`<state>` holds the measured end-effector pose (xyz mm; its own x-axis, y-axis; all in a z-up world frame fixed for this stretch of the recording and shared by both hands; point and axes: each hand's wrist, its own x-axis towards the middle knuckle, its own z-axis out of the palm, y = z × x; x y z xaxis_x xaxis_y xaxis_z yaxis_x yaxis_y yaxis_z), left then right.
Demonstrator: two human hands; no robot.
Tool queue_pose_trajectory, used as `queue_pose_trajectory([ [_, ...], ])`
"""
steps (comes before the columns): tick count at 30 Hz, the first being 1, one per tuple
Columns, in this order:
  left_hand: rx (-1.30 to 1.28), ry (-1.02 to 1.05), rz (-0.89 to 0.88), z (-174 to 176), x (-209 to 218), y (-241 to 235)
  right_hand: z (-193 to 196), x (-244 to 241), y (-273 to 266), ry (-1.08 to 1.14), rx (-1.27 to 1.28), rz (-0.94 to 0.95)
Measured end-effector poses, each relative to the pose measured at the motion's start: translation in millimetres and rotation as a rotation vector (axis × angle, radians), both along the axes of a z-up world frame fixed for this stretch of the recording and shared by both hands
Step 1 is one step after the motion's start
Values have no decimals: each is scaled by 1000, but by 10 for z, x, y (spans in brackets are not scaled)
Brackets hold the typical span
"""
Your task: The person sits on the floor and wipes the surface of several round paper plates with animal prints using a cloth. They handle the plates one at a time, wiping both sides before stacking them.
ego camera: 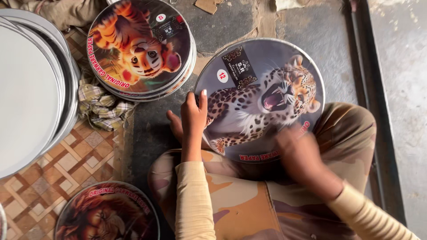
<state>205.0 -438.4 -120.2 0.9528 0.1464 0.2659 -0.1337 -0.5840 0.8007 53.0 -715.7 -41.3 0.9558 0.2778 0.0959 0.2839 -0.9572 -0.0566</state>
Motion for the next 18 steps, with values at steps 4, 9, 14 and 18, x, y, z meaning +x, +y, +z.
queue_pose_trajectory([
  [4, -30, 34, 12, 79, 22, -20, -268, -126, 123, 110, 246, 351],
  [9, -50, 37, -15, 80, -54, 7, -195, 1079, -956, -101, 242, 42],
  [14, -82, 30, -11, 146, -5, 15, -131, 1720, -225, -97, -258, 71],
  [18, -99, 19, -18, 73, 3, 8, -487, 433, 886, 198, 199, 477],
])
